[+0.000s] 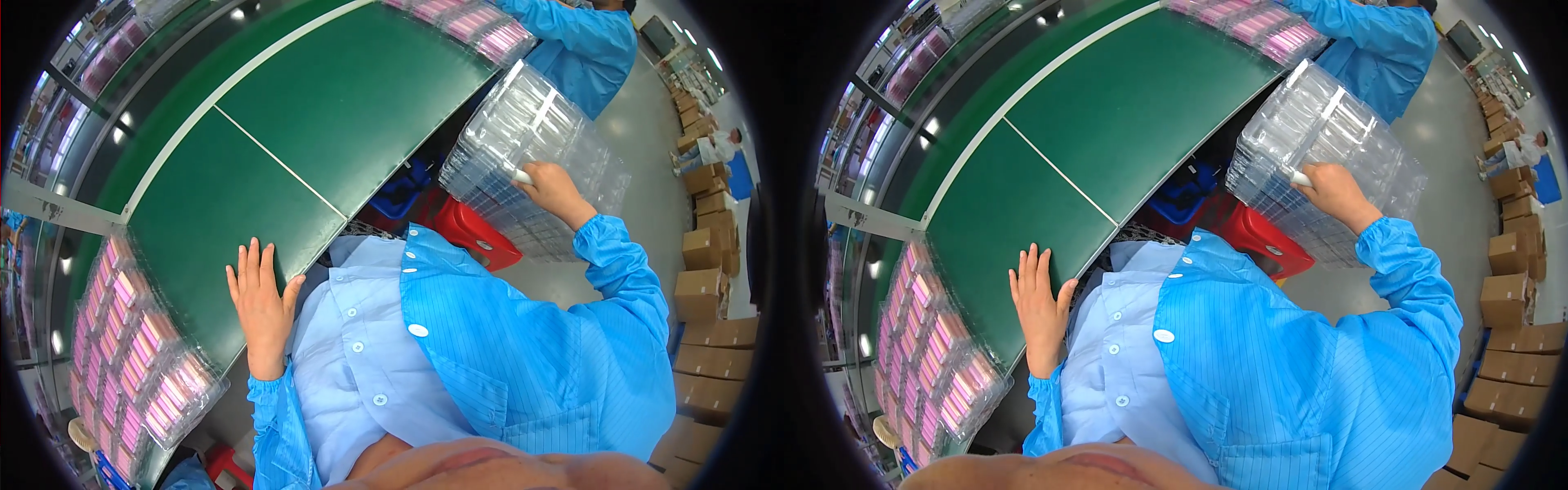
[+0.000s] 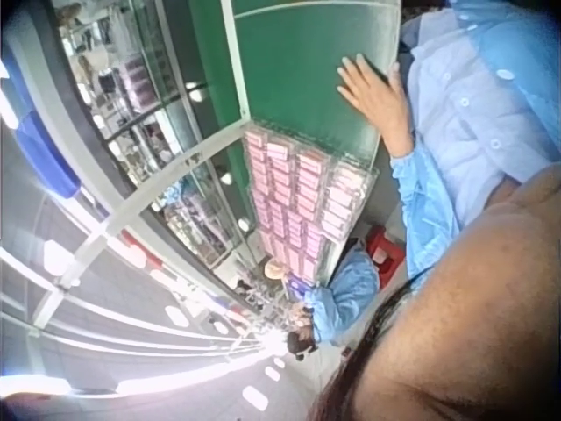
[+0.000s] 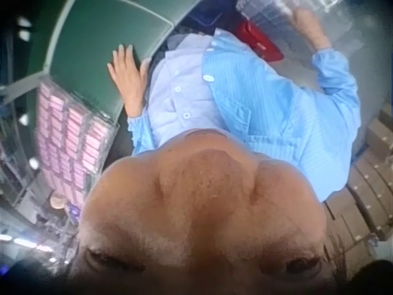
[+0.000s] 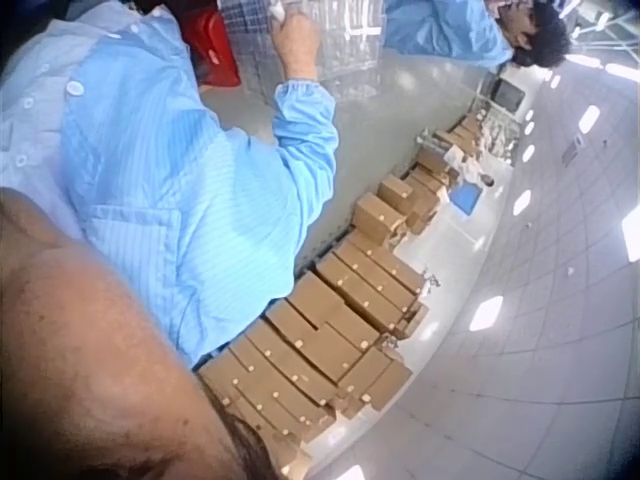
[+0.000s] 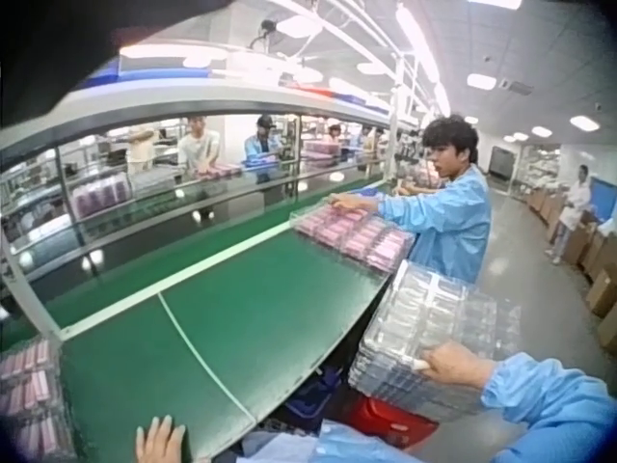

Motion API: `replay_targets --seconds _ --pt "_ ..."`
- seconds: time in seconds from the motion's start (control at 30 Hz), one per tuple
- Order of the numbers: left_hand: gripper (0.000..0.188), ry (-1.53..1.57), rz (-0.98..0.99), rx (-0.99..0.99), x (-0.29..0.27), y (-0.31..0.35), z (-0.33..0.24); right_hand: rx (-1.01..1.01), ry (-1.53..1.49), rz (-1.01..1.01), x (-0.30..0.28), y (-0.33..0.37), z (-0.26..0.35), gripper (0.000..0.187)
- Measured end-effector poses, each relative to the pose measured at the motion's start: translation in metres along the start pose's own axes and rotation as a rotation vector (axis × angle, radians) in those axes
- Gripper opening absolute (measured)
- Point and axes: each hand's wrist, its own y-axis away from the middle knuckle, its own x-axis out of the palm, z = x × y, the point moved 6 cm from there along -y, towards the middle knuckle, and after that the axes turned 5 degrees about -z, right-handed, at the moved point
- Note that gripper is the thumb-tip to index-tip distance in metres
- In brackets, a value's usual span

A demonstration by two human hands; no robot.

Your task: Marking small pink plastic items and placing them into clear plastic trays on an assembly line.

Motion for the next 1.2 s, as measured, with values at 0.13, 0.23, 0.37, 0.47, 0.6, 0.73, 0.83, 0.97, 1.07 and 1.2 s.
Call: replay_targets --seconds 0.13,0.23,0.37,0.47,0.6,0.73,0.83,0.97,1.07,1.2 --pt "0.065 0.006 -0.001 0.001 0.001 0.001 0.001 0.006 -0.027 -0.077 -0.006 0.007 0.001 0.027" --pt "0.065 0.003 -0.015 0.009 0.002 -0.001 0.001 0.004 -0.068 -0.124 -0.002 0.009 -0.003 0.026" --pt "0.064 0.011 -0.016 0.008 0.002 -0.002 0.001 0.017 -0.079 -0.104 0.003 0.008 -0.006 0.023" --pt "0.062 0.033 -0.022 -0.003 0.001 -0.003 0.003 0.003 -0.097 -0.128 0.005 0.009 -0.008 0.020" --pt "0.061 0.043 -0.031 -0.008 0.001 -0.004 0.004 -0.011 -0.113 -0.181 0.006 0.011 -0.010 0.013" --pt "0.059 0.060 -0.034 -0.012 0.000 -0.003 0.003 -0.014 -0.127 -0.204 0.002 0.013 -0.009 0.011" --pt "0.057 0.076 -0.024 -0.034 -0.001 -0.001 0.004 -0.009 -0.161 -0.184 0.002 0.011 -0.011 0.011" --pt "0.049 0.113 -0.030 -0.043 -0.001 -0.004 0.002 -0.007 -0.178 -0.184 0.001 0.016 -0.015 0.011" --pt "0.036 0.302 -0.137 -0.125 -0.001 -0.016 -0.007 -0.018 -0.176 -0.188 0.001 0.014 -0.020 0.012" --pt "0.019 0.944 0.055 0.001 0.001 -0.063 -0.108 -0.034 -0.213 -0.160 -0.007 0.007 -0.019 0.023"
